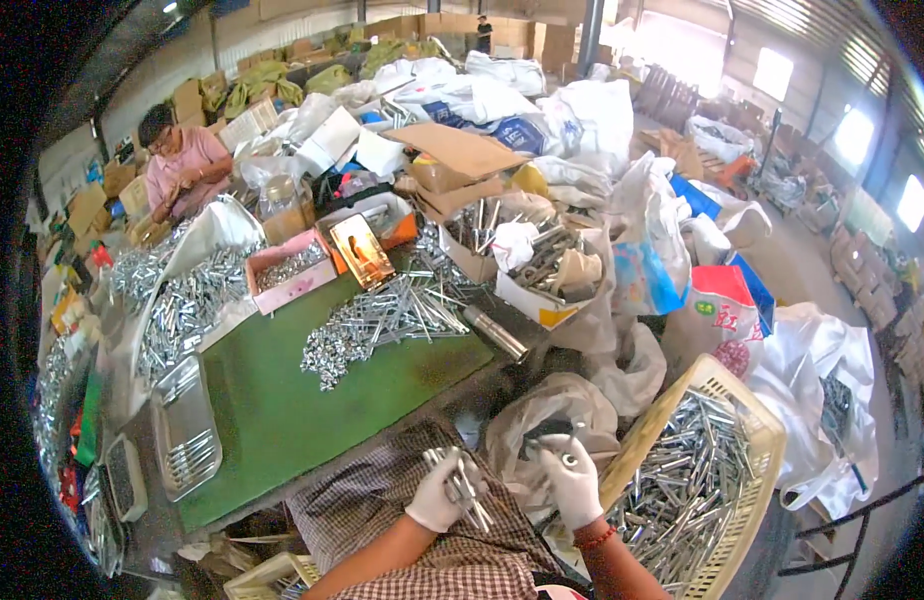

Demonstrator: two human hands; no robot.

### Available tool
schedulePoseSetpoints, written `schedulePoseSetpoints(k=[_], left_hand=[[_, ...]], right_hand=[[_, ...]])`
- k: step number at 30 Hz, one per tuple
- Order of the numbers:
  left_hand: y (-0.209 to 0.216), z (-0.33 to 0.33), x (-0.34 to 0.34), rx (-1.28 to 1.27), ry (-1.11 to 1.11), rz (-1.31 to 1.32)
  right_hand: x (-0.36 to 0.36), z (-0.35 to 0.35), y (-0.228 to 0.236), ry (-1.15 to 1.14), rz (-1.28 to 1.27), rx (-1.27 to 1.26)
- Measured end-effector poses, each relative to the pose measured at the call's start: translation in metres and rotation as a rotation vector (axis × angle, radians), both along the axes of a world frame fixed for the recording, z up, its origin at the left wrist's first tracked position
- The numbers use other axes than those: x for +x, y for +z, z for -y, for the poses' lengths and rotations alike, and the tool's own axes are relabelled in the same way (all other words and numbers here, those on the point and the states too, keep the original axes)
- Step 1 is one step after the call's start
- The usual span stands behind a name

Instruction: Assembling small metal pins into silver tubes at a factory workbench.

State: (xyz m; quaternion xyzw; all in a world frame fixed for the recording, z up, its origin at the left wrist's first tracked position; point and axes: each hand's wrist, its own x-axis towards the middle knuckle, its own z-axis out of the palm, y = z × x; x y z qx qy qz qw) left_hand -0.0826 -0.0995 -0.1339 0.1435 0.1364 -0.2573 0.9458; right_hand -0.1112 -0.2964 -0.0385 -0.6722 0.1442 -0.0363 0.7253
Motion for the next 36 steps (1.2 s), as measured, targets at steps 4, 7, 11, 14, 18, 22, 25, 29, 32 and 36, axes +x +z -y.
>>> schedulePoseSetpoints(k=[4, 7, 11, 14, 18, 22, 25, 29, 32, 36], left_hand=[[-0.023, 0.0, -0.01, 0.0, -0.384, 0.128], [-0.028, 0.002, -0.014, 0.182, -0.312, 0.427], [-0.045, -0.008, -0.016, 0.856, -0.178, 1.078], [-0.016, -0.003, -0.014, 0.17, -0.274, 0.105], [-0.016, -0.002, -0.01, 0.126, -0.323, 0.095], [0.015, -0.001, -0.02, 0.035, -0.39, 0.088], [-0.025, -0.007, -0.011, 0.082, -0.486, 0.243], [-0.023, -0.013, -0.017, 0.085, -0.385, 0.193], [-0.028, -0.01, -0.017, -0.049, -0.329, 0.211], [-0.022, -0.003, -0.014, -0.02, -0.288, 0.078]], right_hand=[[0.012, -0.023, 0.015, 0.54, 0.593, -0.639], [0.016, -0.044, 0.013, 1.017, 0.79, -0.966], [0.014, -0.041, 0.003, 0.974, 0.792, -0.877], [0.014, -0.04, 0.023, 0.801, 0.596, -0.743], [0.012, -0.038, 0.028, 0.438, 0.037, 0.243], [0.026, -0.044, -0.027, 0.451, 0.103, -0.585], [0.027, -0.043, -0.038, 0.296, 0.423, -0.883], [0.032, 0.028, -0.026, -0.114, 0.45, -0.919], [0.02, 0.15, -0.059, -0.363, 0.285, -1.244], [-0.03, 0.234, -0.114, -0.2, -0.537, -1.531]])
